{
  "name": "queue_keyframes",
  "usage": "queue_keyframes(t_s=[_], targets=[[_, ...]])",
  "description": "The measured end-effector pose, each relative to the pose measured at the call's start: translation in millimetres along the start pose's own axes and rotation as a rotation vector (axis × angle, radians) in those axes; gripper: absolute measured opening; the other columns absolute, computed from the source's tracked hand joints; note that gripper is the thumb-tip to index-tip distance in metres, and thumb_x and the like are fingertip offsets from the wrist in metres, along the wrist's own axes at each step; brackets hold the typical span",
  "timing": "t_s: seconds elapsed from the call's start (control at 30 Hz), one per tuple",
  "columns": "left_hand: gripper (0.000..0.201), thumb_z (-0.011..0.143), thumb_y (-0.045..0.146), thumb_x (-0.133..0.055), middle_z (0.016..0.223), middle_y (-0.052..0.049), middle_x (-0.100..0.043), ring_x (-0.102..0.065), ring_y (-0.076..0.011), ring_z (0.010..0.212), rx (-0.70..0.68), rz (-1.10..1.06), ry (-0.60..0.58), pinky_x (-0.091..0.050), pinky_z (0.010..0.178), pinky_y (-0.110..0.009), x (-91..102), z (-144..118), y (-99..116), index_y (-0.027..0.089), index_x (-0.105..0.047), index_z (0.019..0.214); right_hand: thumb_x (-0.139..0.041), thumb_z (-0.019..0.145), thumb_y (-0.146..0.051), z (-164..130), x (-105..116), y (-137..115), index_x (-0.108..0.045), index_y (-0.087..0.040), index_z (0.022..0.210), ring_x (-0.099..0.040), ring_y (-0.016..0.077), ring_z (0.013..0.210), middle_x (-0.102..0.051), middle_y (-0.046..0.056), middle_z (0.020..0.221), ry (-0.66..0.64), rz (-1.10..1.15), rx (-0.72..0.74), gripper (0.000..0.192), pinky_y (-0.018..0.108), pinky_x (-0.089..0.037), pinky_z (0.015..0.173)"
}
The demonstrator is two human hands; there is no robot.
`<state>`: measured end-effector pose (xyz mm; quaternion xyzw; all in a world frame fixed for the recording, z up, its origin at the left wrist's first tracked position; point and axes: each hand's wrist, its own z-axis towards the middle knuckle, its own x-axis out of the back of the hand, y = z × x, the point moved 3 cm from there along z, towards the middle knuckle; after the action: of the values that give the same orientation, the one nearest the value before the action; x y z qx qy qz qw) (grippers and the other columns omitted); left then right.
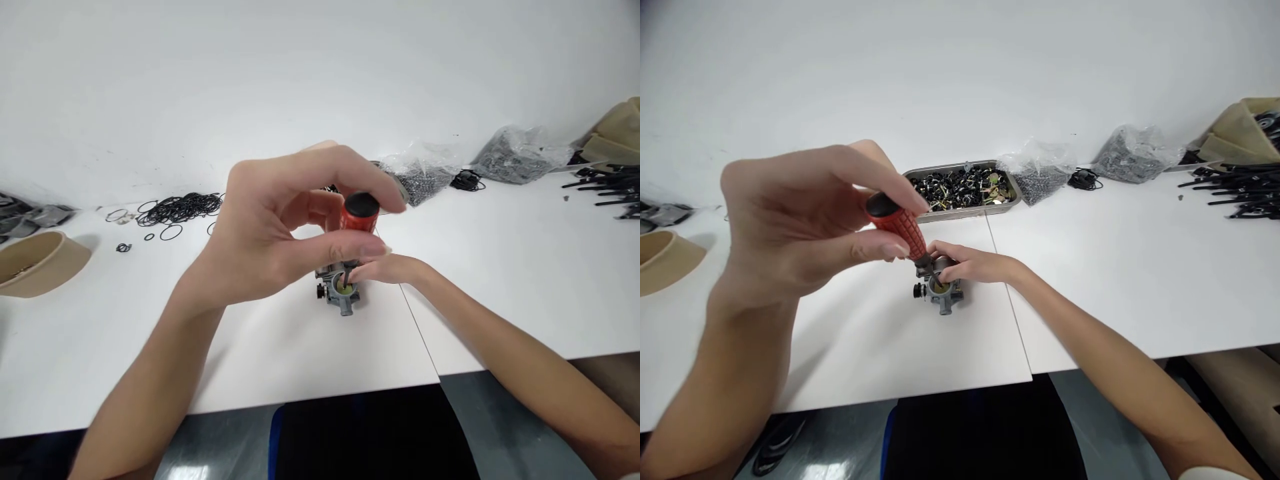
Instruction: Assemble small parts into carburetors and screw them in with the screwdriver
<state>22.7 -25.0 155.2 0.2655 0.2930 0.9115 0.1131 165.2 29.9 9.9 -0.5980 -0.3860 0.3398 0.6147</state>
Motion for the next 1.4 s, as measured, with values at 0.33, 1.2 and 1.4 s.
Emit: queue_keyframes(t_s=[0.33,1.2,1.4], targets=[[0.023,0.083,0.013,-0.065,0.098,-0.007,-0.069,-0.068,-0.0196,0.084,0.143,0.005,-0.094,-0.058,0.057,-0.026,4.2,-6,5,0.021,-0.07,0.103,-0.06,0.079,-0.021,1,2,2,-0.051,-0.02,0.121,-0.055,0.018,0.094,-0.059,0.005,0.104,-0.014,-0.033,0.023,0.043,0.032,-0.045,0.082],[0.037,0.076,0.009,-0.072,0.089,-0.011,-0.071,-0.068,-0.021,0.077,0.064,-0.027,0.002,-0.052,0.04,-0.028,4.4,-3,4,0.01,-0.071,0.113,-0.059,0.082,-0.018,-1,-1,-4,-0.051,-0.019,0.116,-0.057,0.0208,0.101,-0.06,0.008,0.11,-0.046,0.002,0.016,0.035,0.04,-0.047,0.09],[0.019,0.082,0.016,-0.068,0.088,-0.006,-0.07,-0.066,-0.019,0.077,0.156,0.043,-0.103,-0.054,0.053,-0.027,4.7,-5,11,0.021,-0.073,0.1,-0.058,0.082,-0.018,0,1,-1,-0.05,-0.019,0.12,-0.056,0.0208,0.105,-0.059,0.008,0.113,-0.037,-0.028,0.006,0.039,0.038,-0.046,0.093]])
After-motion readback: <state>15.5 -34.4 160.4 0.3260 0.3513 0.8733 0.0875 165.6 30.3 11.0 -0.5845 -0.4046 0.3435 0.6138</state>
